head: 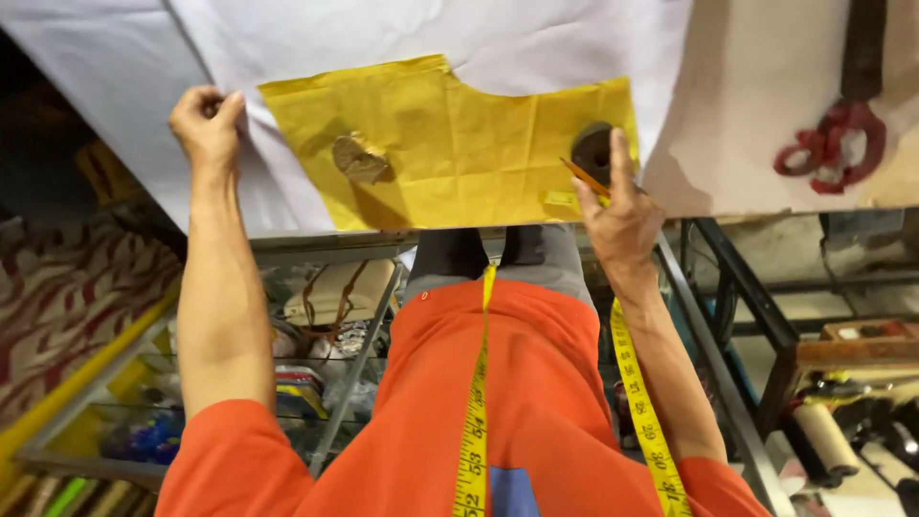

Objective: Positioning a yellow paper pattern on white fabric, securing it with weights, and measuring dimensions with a tape measure.

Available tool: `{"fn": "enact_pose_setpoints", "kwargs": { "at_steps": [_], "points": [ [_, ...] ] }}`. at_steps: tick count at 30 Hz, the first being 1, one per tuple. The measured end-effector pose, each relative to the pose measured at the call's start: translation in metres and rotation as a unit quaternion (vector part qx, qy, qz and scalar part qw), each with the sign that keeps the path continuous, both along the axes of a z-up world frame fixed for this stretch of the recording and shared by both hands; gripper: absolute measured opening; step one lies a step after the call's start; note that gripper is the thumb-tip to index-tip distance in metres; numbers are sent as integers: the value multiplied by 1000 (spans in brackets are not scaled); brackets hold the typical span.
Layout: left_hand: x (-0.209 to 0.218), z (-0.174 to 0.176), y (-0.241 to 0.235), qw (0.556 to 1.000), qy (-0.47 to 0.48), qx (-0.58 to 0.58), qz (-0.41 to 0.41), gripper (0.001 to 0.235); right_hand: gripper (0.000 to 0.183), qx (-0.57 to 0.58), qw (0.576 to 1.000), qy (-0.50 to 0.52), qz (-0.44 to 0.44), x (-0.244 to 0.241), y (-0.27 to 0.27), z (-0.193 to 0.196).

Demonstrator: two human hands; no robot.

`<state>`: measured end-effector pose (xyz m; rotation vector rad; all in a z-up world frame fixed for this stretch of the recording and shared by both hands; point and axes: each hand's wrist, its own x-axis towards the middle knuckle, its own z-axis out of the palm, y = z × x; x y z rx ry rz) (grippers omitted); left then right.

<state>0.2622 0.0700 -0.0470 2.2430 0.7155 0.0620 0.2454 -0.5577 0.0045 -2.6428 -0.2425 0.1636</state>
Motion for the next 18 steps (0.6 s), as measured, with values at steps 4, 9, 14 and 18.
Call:
{"fn": "enact_pose_setpoints", "kwargs": {
  "at_steps": [4,9,14,18],
  "points": [
    [11,14,-16,996,52,-49,59,13,92,-20,1000,2,-14,-8,-4,-11],
    [22,-12,28,989,12,81,-125,24,79,-46,999,-26,-4,1,3,0],
    [27,1,8,997,1,40,-66,26,88,-12,1000,5,-6,-1,3,1],
    [36,-2,17,991,-18,78,-108,26,89,-27,1000,-6,-15,-7,1,-8]
  ]
}}
